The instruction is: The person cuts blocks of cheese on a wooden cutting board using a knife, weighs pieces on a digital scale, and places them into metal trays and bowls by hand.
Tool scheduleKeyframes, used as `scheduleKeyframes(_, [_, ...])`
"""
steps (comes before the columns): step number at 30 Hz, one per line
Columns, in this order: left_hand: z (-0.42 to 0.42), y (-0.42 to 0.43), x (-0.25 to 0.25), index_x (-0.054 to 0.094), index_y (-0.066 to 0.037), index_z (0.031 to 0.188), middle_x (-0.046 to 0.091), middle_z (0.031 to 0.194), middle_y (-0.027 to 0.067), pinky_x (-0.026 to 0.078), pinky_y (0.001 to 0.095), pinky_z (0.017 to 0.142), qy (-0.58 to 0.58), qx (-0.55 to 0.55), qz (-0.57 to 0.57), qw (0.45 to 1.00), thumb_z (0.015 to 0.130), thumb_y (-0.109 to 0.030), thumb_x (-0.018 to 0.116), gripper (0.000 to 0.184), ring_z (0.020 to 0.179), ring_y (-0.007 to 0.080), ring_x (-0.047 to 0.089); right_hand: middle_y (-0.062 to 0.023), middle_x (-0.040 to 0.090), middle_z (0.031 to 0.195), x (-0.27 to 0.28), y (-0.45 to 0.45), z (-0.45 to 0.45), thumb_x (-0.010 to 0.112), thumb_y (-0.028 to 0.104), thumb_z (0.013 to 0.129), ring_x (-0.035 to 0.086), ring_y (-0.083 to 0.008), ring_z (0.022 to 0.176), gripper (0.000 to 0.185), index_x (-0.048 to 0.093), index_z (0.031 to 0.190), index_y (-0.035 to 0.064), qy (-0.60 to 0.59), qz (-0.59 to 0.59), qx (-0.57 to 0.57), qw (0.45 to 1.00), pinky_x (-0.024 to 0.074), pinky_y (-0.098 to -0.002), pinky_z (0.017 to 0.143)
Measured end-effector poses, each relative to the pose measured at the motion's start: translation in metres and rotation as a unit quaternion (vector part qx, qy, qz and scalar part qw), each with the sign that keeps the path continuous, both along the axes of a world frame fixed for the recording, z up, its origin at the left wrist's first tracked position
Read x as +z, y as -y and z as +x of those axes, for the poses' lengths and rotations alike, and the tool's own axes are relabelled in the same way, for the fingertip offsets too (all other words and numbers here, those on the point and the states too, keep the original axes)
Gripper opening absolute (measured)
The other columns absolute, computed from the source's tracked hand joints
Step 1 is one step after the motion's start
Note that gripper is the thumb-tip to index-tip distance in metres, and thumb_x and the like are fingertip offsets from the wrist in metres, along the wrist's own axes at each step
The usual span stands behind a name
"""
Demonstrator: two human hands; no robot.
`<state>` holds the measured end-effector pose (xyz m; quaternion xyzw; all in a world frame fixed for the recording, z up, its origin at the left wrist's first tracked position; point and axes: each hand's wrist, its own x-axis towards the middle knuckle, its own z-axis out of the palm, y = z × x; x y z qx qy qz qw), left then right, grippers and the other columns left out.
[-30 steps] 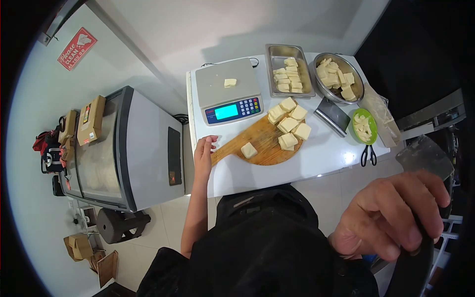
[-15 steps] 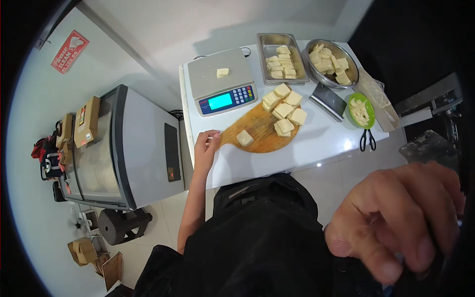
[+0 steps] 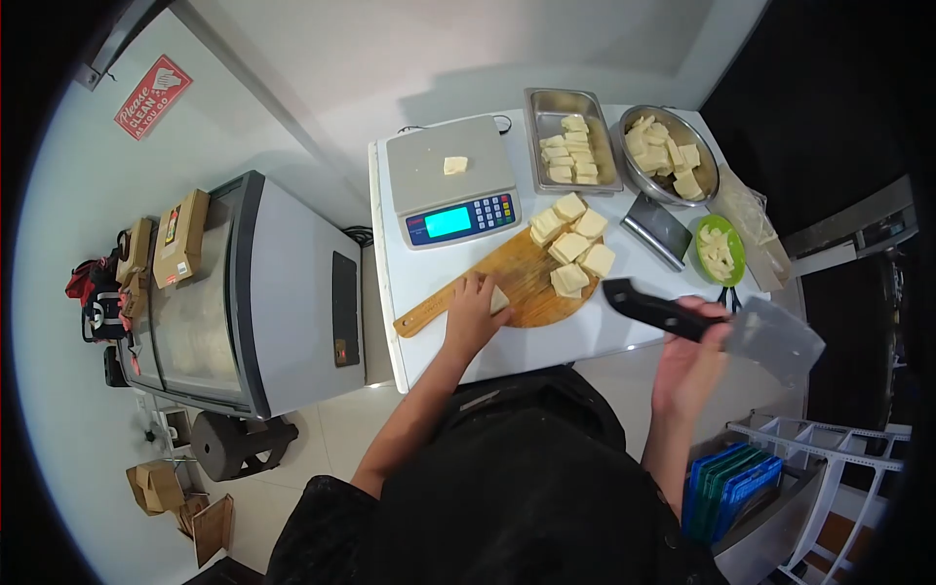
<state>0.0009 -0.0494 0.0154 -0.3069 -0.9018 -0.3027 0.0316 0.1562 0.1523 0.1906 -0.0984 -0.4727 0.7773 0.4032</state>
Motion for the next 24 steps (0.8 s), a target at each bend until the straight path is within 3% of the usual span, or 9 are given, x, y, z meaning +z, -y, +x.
scheduleKeyframes(2, [-0.003, 0.0, -0.001, 0.061, -0.01, 0.109, 0.055, 0.103, 0.0133, 0.046, 0.043, 0.084, 0.006, -0.016, 0.002, 1.0, 0.067, -0.023, 0.078, 0.047, 0.1, 0.0336, 0.052, -0.0103, 0.062, 0.101, -0.031, -0.008, 0.001, 0.055, 0.023, 0.099, 0.058, -0.0198, 0.103, 0.019, 0.057, 0.1, 0.0042, 0.045, -0.004, -0.001, 0.999, 0.0453, -0.0358, 0.096])
scheduleKeyframes(4, [-0.006, 0.0, -0.001, 0.062, -0.01, 0.107, 0.055, 0.102, 0.0131, 0.046, 0.0427, 0.084, 0.013, -0.016, 0.001, 1.0, 0.067, -0.022, 0.078, 0.044, 0.099, 0.0335, 0.052, -0.0074, 0.064, 0.091, -0.058, -0.016, 0.008, 0.055, 0.015, 0.098, 0.061, -0.0172, 0.09, 0.013, 0.059, 0.096, 0.0027, 0.256, 0.116, 0.014, 0.96, 0.0471, -0.0326, 0.089])
scheduleKeyframes(5, [-0.007, 0.0, -0.001, 0.063, -0.011, 0.105, 0.055, 0.101, 0.0129, 0.047, 0.0424, 0.083, 0.02, -0.016, 0.001, 1.0, 0.067, -0.022, 0.078, 0.042, 0.098, 0.0333, 0.052, -0.0074, 0.064, 0.091, -0.067, -0.018, 0.01, 0.055, 0.015, 0.098, 0.061, -0.0172, 0.09, 0.013, 0.059, 0.096, 0.0027, 0.257, 0.114, 0.014, 0.959, 0.0471, -0.0326, 0.089])
scheduleKeyframes(8, [-0.005, -0.002, 0.001, 0.064, -0.011, 0.1, 0.055, 0.099, 0.0126, 0.047, 0.0421, 0.082, 0.031, -0.001, 0.0, 1.0, 0.068, -0.02, 0.078, 0.037, 0.097, 0.0333, 0.053, -0.0053, 0.064, 0.08, -0.085, -0.023, 0.013, 0.058, 0.014, 0.096, 0.061, -0.0147, 0.076, 0.013, 0.06, 0.094, 0.0007, 0.38, 0.178, 0.152, 0.895, 0.0492, -0.0298, 0.076])
scheduleKeyframes(13, [-0.001, -0.006, 0.003, 0.065, -0.009, 0.096, 0.056, 0.096, 0.0124, 0.048, 0.0425, 0.08, 0.027, 0.047, 0.025, 0.998, 0.068, -0.019, 0.077, 0.033, 0.094, 0.0338, 0.055, -0.0064, 0.063, 0.077, -0.086, -0.016, -0.001, 0.056, 0.022, 0.097, 0.06, -0.0133, 0.07, 0.022, 0.057, 0.097, -0.0002, 0.481, 0.195, 0.198, 0.832, 0.0488, -0.0287, 0.067])
scheduleKeyframes(16, [-0.004, -0.002, 0.008, 0.064, -0.008, 0.096, 0.057, 0.095, 0.0129, 0.049, 0.0425, 0.078, 0.045, 0.058, 0.04, 0.997, 0.069, -0.02, 0.078, 0.032, 0.091, 0.0338, 0.057, -0.0062, 0.058, 0.067, -0.117, -0.02, -0.004, 0.056, 0.027, 0.097, 0.057, -0.0116, 0.06, 0.027, 0.055, 0.094, 0.0001, 0.517, 0.393, 0.256, 0.716, 0.0458, -0.0271, 0.053])
scheduleKeyframes(21, [-0.008, 0.005, 0.014, 0.064, -0.006, 0.097, 0.058, 0.094, 0.014, 0.052, 0.0403, 0.073, 0.119, 0.06, 0.066, 0.989, 0.07, -0.02, 0.08, 0.034, 0.084, 0.0328, 0.062, -0.0081, 0.055, 0.06, -0.12, -0.006, -0.015, 0.053, 0.035, 0.098, 0.052, -0.0154, 0.047, 0.035, 0.05, 0.087, 0.002, 0.538, 0.228, 0.333, 0.74, 0.0421, -0.0293, 0.045])
scheduleKeyframes(24, [-0.01, 0.009, 0.014, 0.063, -0.005, 0.098, 0.059, 0.092, 0.014, 0.052, 0.0385, 0.071, 0.137, 0.057, 0.077, 0.986, 0.069, -0.019, 0.081, 0.037, 0.082, 0.0321, 0.063, -0.0034, 0.05, 0.061, -0.125, -0.003, -0.02, 0.05, 0.035, 0.099, 0.045, -0.0111, 0.043, 0.035, 0.049, 0.084, 0.0037, 0.541, 0.156, 0.376, 0.736, 0.0364, -0.0283, 0.038])
